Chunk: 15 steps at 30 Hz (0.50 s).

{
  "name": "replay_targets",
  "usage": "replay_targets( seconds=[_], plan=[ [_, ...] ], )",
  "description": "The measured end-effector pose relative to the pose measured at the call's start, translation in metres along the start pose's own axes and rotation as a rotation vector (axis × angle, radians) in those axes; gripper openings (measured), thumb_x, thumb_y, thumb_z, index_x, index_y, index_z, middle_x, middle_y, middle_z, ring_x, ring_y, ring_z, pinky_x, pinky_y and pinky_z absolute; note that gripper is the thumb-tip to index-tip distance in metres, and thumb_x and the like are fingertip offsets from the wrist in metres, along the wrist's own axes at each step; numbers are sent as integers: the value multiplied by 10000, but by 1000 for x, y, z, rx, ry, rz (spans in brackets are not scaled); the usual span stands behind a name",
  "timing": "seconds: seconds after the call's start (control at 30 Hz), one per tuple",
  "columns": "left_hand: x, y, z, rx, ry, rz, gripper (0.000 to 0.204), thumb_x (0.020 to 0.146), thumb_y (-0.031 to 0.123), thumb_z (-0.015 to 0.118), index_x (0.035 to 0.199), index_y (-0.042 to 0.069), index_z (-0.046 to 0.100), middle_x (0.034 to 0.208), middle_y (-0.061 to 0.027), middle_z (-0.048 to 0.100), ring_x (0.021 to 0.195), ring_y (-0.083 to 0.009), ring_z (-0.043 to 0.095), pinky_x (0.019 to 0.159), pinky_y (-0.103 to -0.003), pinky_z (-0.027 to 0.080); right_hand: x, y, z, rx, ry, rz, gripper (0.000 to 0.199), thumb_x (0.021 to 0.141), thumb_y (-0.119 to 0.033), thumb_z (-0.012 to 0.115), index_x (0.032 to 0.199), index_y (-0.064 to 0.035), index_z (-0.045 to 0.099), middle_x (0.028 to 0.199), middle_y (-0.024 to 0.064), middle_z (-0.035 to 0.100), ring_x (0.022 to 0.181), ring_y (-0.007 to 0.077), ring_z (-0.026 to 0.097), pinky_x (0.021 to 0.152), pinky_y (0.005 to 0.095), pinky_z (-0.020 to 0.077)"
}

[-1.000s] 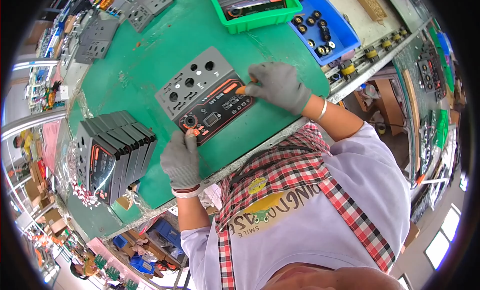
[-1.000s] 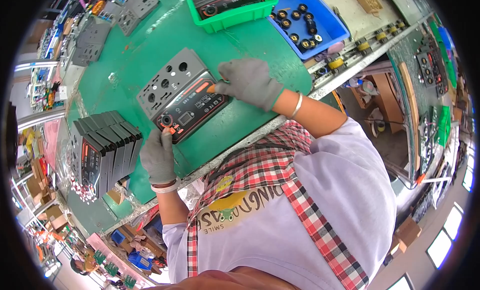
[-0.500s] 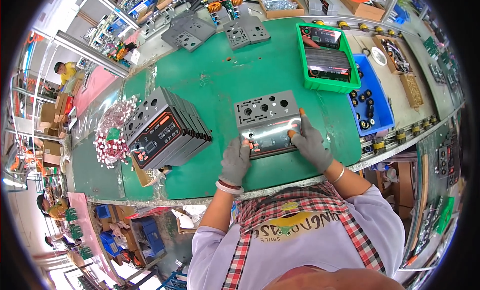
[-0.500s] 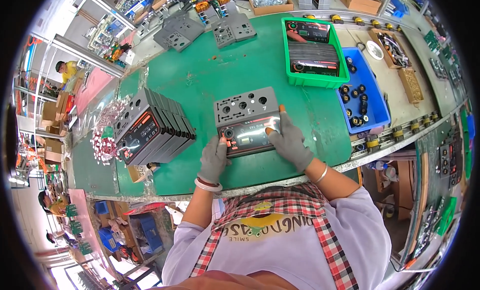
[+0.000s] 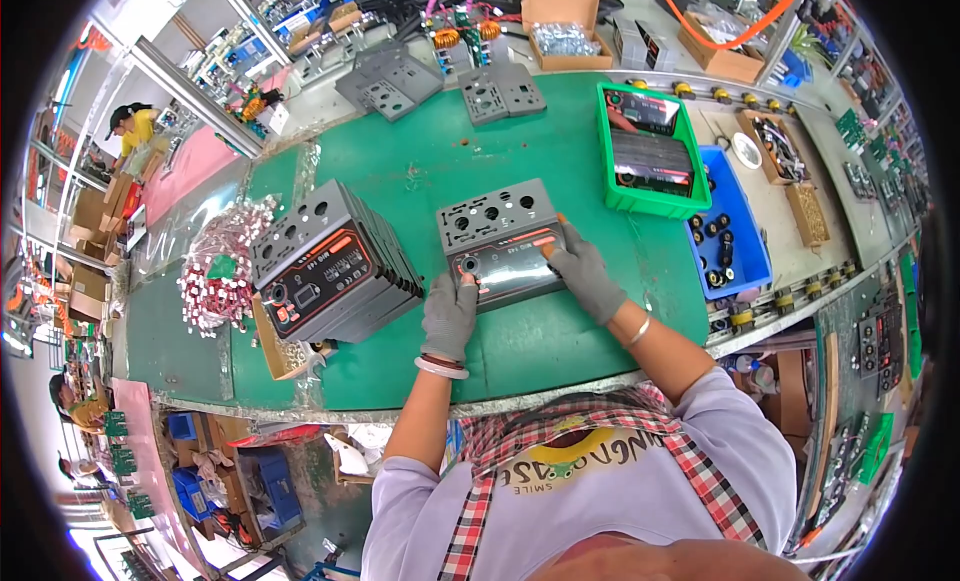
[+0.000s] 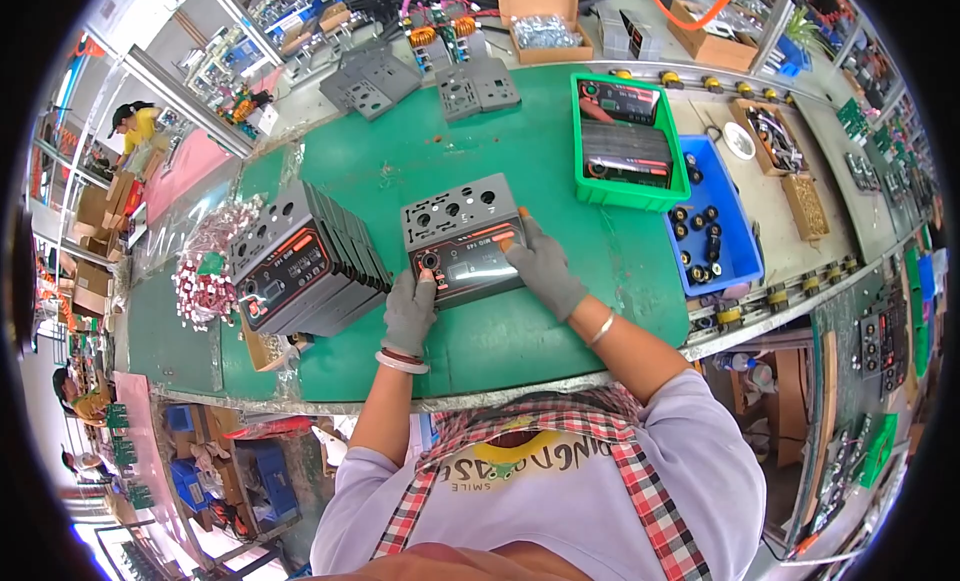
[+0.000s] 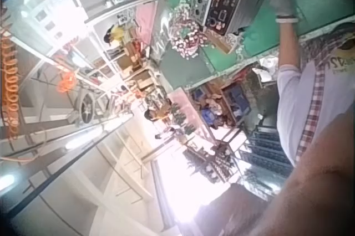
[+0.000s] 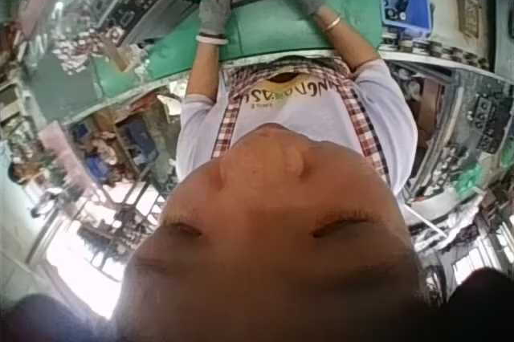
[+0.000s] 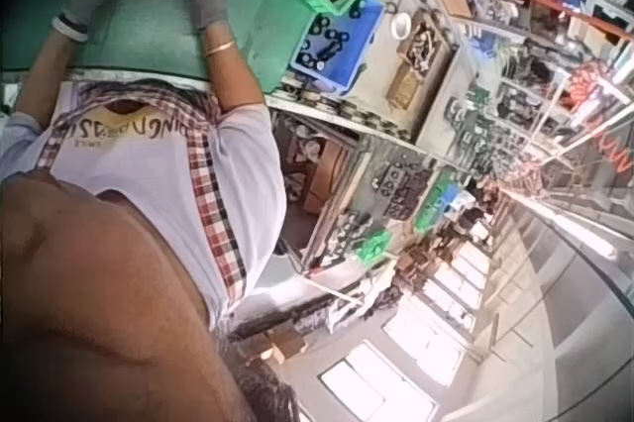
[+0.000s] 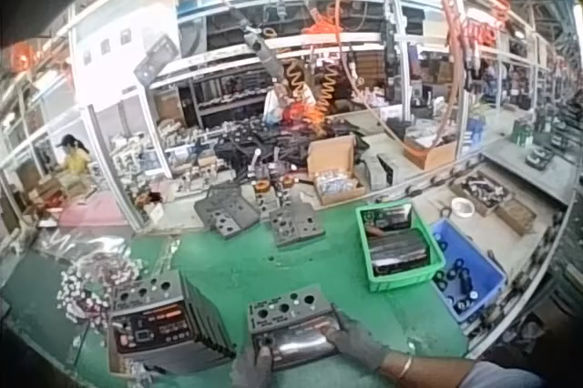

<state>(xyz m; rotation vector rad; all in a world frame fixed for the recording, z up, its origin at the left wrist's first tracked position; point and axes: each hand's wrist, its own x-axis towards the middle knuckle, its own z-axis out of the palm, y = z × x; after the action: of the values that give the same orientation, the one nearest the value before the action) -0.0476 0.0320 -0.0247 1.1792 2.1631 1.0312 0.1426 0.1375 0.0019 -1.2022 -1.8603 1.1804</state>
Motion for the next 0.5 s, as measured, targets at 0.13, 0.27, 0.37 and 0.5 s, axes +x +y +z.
replay_targets(
  seconds=[0.13, 0.27, 0.37, 0.5],
  plan=[
    [17, -30, 2, -80, 155, 119, 368, 891, 387, 463, 943, 39, 568, 657, -71, 539, 439, -140, 496, 431, -303, 428, 30, -5, 14, 98, -121, -3, 644, 807, -271, 528, 1317, 60, 318, 1110, 221, 567, 1036, 319, 543, 880, 339, 400],
    [-5, -3, -16, -294, 130, 9, 362, 897, 332, 472, 1011, 5, 576, 626, -48, 547, 438, -129, 521, 458, -258, 456, 33, -7, 11, 105, -252, 48, 675, 814, -288, 539, 1333, 67, 292, 1188, 226, 529, 1113, 298, 507, 926, 311, 374],
    [-40, -16, -33, -405, 84, -37, 373, 906, 267, 476, 1115, -42, 494, 867, -106, 570, 615, -177, 605, 556, -257, 504, 31, 1, 15, 321, -135, 111, 683, 838, -295, 512, 1367, 47, 247, 1310, 191, 441, 1181, 269, 448, 963, 314, 345],
    [-79, -54, -66, -938, 297, -265, 422, 922, 272, 472, 1209, -24, 379, 1082, -171, 502, 840, -279, 605, 694, -368, 537, 27, -3, 13, 221, -114, 72, 678, 822, -275, 531, 1338, 82, 275, 1265, 233, 470, 1143, 268, 488, 929, 291, 367]
  ],
)
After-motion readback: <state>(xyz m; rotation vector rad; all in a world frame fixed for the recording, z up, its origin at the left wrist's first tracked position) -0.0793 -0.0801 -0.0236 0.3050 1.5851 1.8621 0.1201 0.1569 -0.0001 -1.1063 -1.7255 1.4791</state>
